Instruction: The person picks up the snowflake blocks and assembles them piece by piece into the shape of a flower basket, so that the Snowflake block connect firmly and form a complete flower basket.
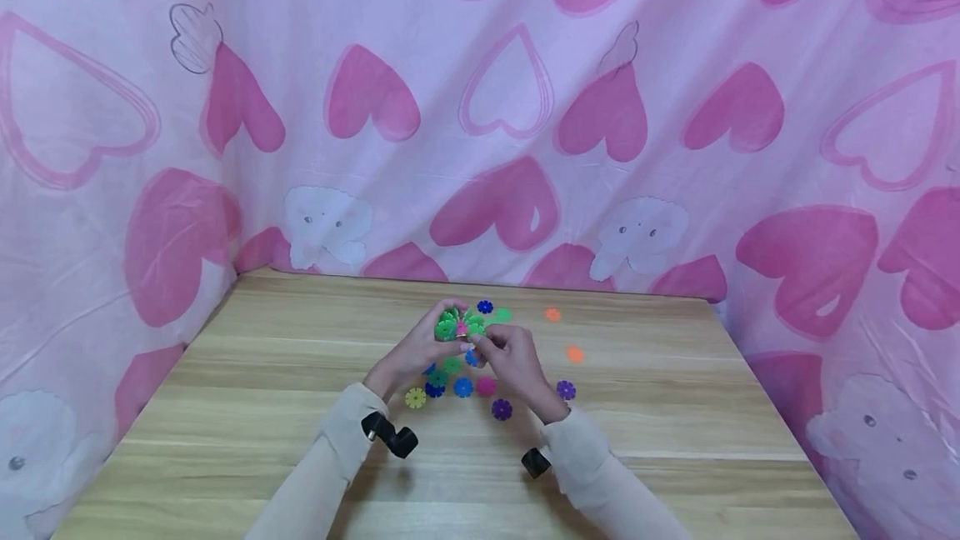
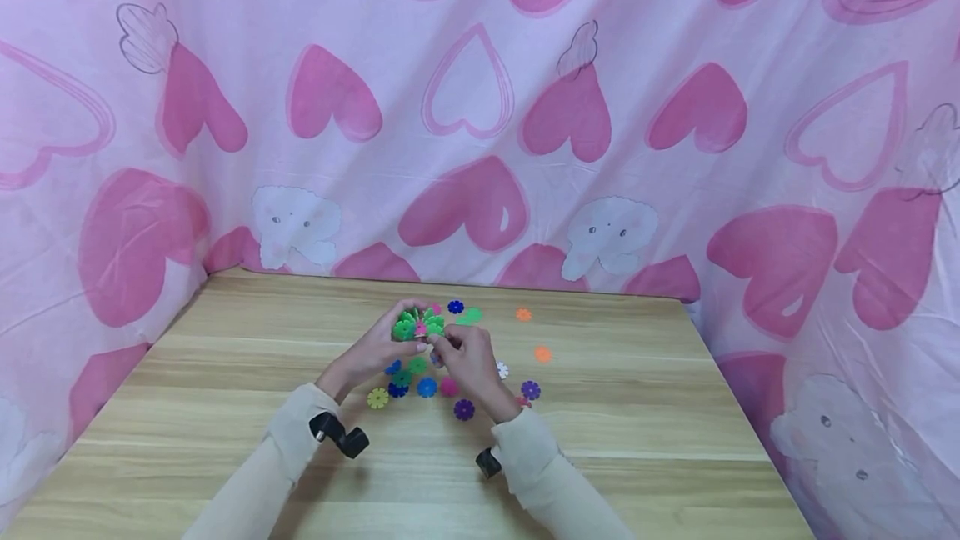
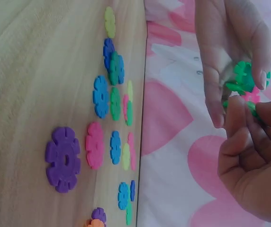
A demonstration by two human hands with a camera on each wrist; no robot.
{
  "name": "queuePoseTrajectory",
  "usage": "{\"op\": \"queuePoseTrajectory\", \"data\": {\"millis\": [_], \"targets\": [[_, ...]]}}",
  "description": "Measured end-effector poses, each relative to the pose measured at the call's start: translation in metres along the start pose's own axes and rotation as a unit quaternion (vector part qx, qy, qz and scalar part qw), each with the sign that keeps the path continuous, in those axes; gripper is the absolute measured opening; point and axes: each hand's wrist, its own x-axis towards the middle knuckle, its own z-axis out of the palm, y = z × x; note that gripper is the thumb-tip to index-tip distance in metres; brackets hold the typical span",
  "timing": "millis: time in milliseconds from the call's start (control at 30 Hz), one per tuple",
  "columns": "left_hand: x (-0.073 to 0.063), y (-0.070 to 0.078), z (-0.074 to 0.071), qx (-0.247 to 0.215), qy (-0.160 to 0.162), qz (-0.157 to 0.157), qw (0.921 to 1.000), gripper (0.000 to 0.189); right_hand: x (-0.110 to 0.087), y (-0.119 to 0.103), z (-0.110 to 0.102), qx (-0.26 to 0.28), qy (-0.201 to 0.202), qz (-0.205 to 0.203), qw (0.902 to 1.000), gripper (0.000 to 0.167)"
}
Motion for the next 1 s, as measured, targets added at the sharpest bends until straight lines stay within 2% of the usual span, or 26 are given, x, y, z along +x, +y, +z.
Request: {"op": "queuePoseTrajectory", "data": {"millis": [233,467,700,767,900,1000], "targets": [[0.0,0.002,-0.002,0.033,-0.007,-0.003,0.9994,0.06,0.002,-0.004,0.004,-0.006,-0.005,0.014,0.9999,0.032],[-0.002,0.001,-0.003,0.047,-0.011,-0.019,0.9987,0.06,0.009,0.005,-0.001,-0.037,-0.047,-0.008,0.9982,0.034],[-0.005,0.002,-0.014,0.08,-0.009,0.018,0.9966,0.095,0.016,0.012,-0.01,-0.014,-0.102,-0.041,0.9939,0.031],[-0.006,0.003,-0.018,0.087,-0.014,0.027,0.9958,0.099,0.017,0.013,-0.011,-0.013,-0.114,-0.048,0.9922,0.03],[-0.007,0.003,-0.022,0.096,-0.034,0.035,0.9942,0.09,0.018,0.011,-0.011,-0.019,-0.125,-0.052,0.9906,0.029],[-0.007,0.001,-0.021,0.104,-0.028,0.031,0.9937,0.081,0.019,0.009,-0.009,-0.036,-0.116,-0.051,0.9913,0.03]]}}
